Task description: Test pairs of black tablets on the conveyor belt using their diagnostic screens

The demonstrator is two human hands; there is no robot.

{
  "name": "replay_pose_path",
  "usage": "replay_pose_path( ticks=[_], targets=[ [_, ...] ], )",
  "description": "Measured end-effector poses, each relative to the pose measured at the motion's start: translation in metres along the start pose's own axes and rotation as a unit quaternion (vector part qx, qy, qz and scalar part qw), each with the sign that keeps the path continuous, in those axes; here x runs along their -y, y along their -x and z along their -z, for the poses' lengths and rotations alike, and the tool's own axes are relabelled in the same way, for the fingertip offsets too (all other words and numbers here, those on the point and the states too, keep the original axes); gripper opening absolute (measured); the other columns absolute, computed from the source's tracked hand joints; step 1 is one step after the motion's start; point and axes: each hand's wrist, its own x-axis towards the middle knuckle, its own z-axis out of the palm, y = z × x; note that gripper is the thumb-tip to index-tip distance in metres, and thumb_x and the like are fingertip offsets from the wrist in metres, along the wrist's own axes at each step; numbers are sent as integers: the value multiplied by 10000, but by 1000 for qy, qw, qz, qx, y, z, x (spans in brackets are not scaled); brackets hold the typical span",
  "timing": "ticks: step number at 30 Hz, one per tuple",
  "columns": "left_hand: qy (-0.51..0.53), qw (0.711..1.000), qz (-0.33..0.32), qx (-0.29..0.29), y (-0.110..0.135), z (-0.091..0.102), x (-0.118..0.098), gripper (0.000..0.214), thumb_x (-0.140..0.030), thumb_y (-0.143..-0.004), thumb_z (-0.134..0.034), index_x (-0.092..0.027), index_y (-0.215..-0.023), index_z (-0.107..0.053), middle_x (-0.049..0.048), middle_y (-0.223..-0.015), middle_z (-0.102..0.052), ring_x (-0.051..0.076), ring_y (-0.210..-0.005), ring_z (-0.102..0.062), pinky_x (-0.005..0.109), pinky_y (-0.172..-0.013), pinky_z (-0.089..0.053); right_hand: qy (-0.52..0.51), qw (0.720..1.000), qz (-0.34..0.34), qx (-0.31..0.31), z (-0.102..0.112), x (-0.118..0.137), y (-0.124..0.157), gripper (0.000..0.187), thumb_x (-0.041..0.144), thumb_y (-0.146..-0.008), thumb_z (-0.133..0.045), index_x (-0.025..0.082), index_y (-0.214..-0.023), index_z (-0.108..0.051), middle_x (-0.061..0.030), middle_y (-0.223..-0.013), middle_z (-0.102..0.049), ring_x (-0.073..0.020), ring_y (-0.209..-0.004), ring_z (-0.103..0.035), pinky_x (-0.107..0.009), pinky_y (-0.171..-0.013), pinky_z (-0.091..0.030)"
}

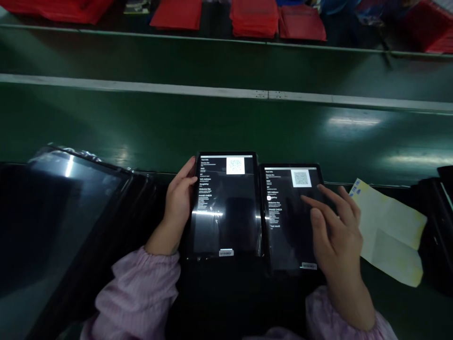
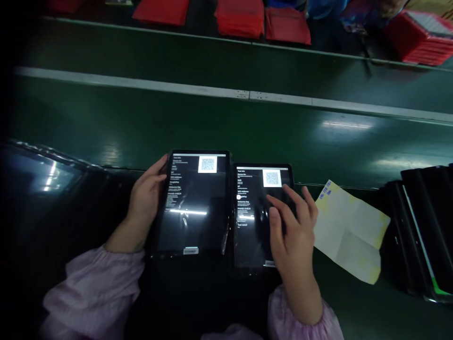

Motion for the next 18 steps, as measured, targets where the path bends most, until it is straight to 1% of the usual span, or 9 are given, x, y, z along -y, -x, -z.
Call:
replay_pose_path(
  ticks=[4,8,9,11,13,15,16,18],
  targets=[
    [-10,1000,0,3,-1,1,0,450,-210,-639,-735,-249,-1072,-853,55,-1304,-812,351,-1504,-545,515,-1317,-338,-32,999,-7,-1,4,-1,-1,361,392,-1118,-493,235,-1168,-814,-128,-1367,-738,-400,-1477,-548,-676,-1192,-447],
    [-17,1000,-5,12,-3,4,1,464,-216,-651,-740,-248,-1101,-845,58,-1345,-795,343,-1511,-537,498,-1313,-344,-61,998,-18,-4,4,2,-1,332,373,-1110,-518,234,-1160,-816,-115,-1342,-753,-370,-1426,-605,-631,-1173,-489],
    [-23,1000,-5,16,-4,5,1,487,-222,-655,-746,-241,-1133,-837,69,-1369,-782,346,-1510,-537,498,-1310,-349,-65,998,-21,-6,4,2,-1,331,373,-1110,-519,233,-1156,-816,-114,-1332,-757,-366,-1417,-614,-625,-1165,-500],
    [-56,998,-1,29,-4,7,3,592,-233,-667,-782,-223,-1258,-795,104,-1454,-732,361,-1505,-541,514,-1298,-362,-64,998,-24,-7,5,1,-1,327,366,-1111,-515,241,-1157,-814,-111,-1322,-759,-361,-1410,-620,-624,-1163,-506],
    [-111,993,-2,43,-3,9,5,746,-232,-656,-853,-226,-1391,-724,130,-1565,-644,370,-1517,-524,522,-1296,-357,-54,998,-18,5,6,-2,-3,328,370,-1112,-507,259,-1177,-808,-107,-1339,-746,-368,-1421,-608,-650,-1183,-485],
    [-138,989,-6,49,-1,8,7,853,-230,-633,-908,-251,-1454,-677,129,-1635,-576,368,-1534,-502,515,-1300,-345,-30,999,1,22,5,-5,-6,364,414,-1117,-478,269,-1206,-801,-118,-1390,-713,-397,-1461,-559,-703,-1203,-442],
    [-131,990,-6,46,0,8,7,842,-243,-641,-908,-258,-1451,-679,125,-1630,-582,367,-1532,-504,514,-1297,-351,-18,999,13,33,3,-7,-9,390,442,-1119,-462,272,-1218,-798,-126,-1421,-690,-414,-1487,-522,-731,-1211,-415],
    [-87,996,1,32,1,6,7,705,-286,-696,-860,-255,-1387,-724,122,-1550,-657,367,-1505,-538,522,-1281,-381,3,998,35,53,-1,-10,-15,432,485,-1119,-434,277,-1236,-794,-134,-1473,-647,-437,-1532,-452,-767,-1227,-367]
  ],
)
